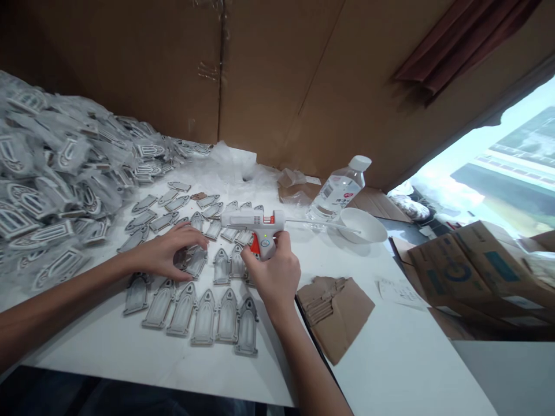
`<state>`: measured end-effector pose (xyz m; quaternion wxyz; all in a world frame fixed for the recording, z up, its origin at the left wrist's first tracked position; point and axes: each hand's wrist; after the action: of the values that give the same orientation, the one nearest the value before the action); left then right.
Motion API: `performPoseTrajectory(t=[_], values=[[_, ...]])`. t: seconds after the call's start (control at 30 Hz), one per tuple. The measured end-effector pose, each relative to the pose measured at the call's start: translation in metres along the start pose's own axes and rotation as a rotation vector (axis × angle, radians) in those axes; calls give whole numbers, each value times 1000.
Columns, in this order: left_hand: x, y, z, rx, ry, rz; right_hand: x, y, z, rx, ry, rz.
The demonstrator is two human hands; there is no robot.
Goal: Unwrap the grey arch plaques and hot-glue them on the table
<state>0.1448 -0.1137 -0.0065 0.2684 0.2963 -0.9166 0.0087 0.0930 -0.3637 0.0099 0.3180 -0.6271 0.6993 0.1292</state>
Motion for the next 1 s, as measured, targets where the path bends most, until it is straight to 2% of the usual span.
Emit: performPoseTrajectory(t=[0.17, 0.5, 0.87, 1.0], values=[[1, 13, -9, 88, -30, -33, -3, 1, -1, -3, -15, 5], [-7, 50, -12, 137, -60, -122, -5, 5, 6, -81, -11, 6], [-21, 60, -3, 155, -146, -107, -2, 5, 13, -120, 12, -22], [-17, 61, -2, 167, -101, -130, -4, 7, 14, -129, 31, -43]])
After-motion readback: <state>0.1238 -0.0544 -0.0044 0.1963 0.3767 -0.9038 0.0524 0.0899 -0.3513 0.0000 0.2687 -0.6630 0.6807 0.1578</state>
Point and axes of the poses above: each hand's wrist, its own y-axis away from the middle knuckle, its own z-axis out of the palm, x = y × z, and after that the axes turned 14 degrees about -x, right-handed
